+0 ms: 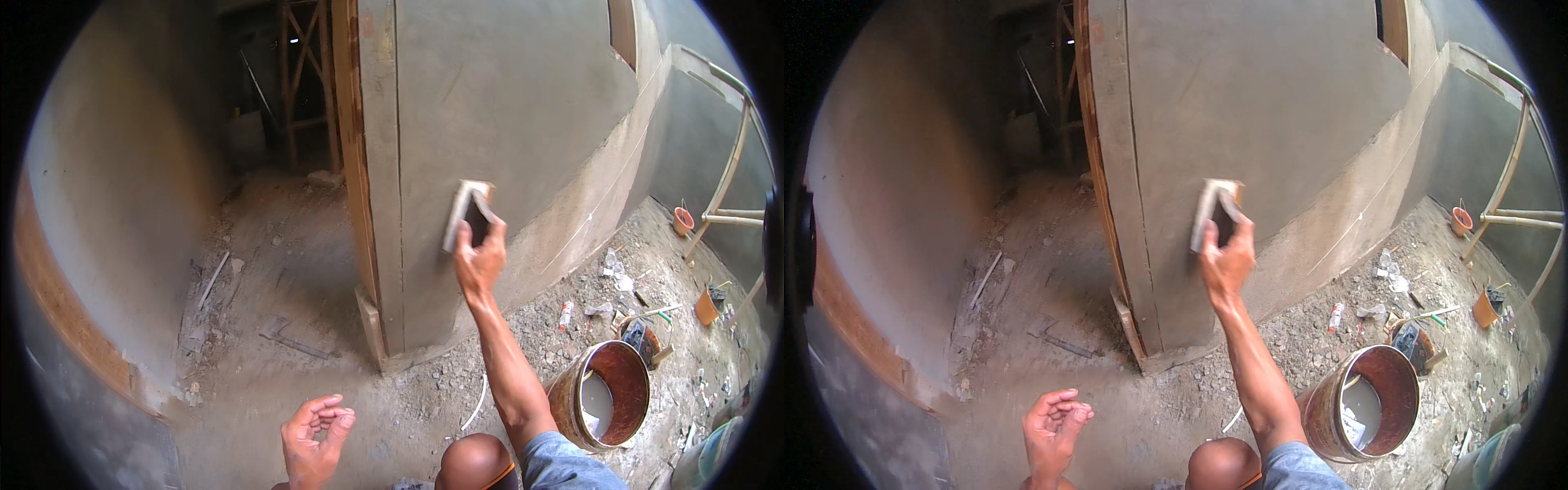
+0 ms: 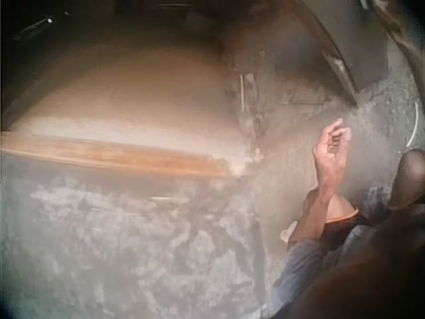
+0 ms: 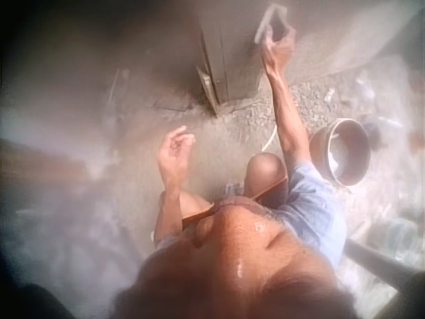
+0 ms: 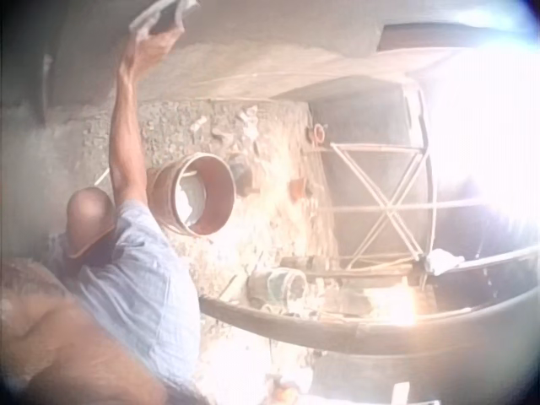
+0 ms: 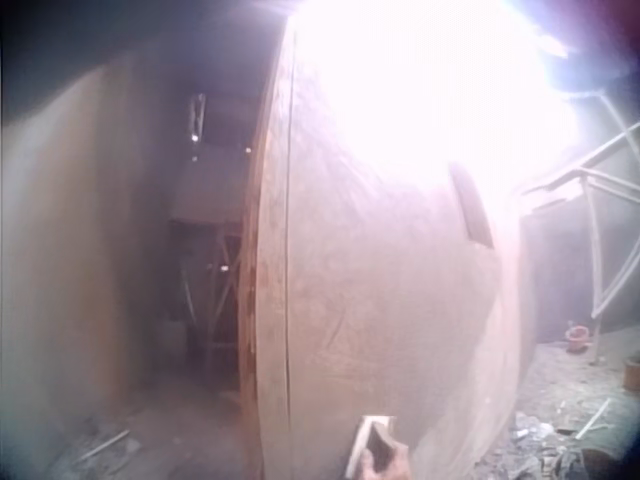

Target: The person uses a wooden float to smooth and level the wet plaster on a concrete wall, frequently dipping the tool into a bucket of water to clean and wet it.

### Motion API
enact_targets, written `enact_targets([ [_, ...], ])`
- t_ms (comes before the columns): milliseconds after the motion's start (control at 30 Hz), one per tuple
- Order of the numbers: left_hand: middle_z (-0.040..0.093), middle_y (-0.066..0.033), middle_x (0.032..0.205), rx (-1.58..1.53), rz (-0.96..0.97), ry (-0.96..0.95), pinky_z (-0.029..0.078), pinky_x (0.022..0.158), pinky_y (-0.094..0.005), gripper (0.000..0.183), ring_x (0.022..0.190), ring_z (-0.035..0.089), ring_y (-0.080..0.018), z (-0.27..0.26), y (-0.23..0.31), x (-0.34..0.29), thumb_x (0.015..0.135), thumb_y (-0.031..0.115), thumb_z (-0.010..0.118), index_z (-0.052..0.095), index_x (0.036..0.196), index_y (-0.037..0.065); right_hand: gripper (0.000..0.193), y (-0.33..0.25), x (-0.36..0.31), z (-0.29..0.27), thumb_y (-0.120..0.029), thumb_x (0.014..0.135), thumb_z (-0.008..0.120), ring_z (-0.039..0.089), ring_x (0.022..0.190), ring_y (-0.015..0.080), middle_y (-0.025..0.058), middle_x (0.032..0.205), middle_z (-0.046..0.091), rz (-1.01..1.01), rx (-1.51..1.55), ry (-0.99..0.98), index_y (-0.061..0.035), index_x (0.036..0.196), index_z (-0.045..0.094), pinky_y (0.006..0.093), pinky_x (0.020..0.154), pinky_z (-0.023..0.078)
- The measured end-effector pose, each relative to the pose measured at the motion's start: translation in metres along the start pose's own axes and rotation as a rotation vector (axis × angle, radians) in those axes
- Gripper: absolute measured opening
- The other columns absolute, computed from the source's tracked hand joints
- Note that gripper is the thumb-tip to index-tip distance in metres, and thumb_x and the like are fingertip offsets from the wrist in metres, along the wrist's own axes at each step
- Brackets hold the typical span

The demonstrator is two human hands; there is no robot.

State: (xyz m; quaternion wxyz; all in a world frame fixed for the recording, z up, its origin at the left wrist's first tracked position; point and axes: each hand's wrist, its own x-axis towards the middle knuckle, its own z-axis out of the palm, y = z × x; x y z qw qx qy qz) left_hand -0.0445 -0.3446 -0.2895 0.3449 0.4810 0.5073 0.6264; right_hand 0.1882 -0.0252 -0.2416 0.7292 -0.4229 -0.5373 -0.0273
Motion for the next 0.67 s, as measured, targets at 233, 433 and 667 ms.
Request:
enact_targets([
  [233,0.077,-0.0141,0.095,0.052,-0.018,0.009,0.058,0.084,-0.0289,0.028,0.091,0.074,-0.0169,-0.007,0.001,0.000,0.094,0.005,0.075,0.065,0.118,-0.006,0.043,-0.128,0.103,0.027,-0.031,0.089,0.076,0.071,0.075,0.0311,0.0196,0.090,0.071,-0.331,0.016,0.098,0.0003,0.114,0.059,0.0428,0.073,0.058],
  [433,0.074,-0.0129,0.096,0.076,0.033,0.035,0.060,0.079,-0.0293,0.032,0.088,0.073,-0.0177,-0.011,0.000,0.001,0.096,0.008,0.074,0.060,0.122,-0.004,0.045,-0.087,0.054,0.043,-0.030,0.089,0.072,0.071,0.087,0.0447,0.0245,0.094,0.069,-0.238,-0.080,0.042,-0.0019,0.121,0.055,0.0505,0.077,0.057],
  [667,0.075,-0.0152,0.099,0.021,0.000,0.037,0.059,0.090,-0.0338,0.033,0.093,0.074,-0.0204,-0.022,0.011,-0.010,0.095,0.003,0.074,0.060,0.123,-0.006,0.030,0.064,-0.042,-0.089,-0.017,0.101,0.066,0.073,0.093,0.0254,0.0222,0.116,0.067,0.295,0.077,-0.070,-0.0005,0.123,0.055,0.0320,0.075,0.065],
])
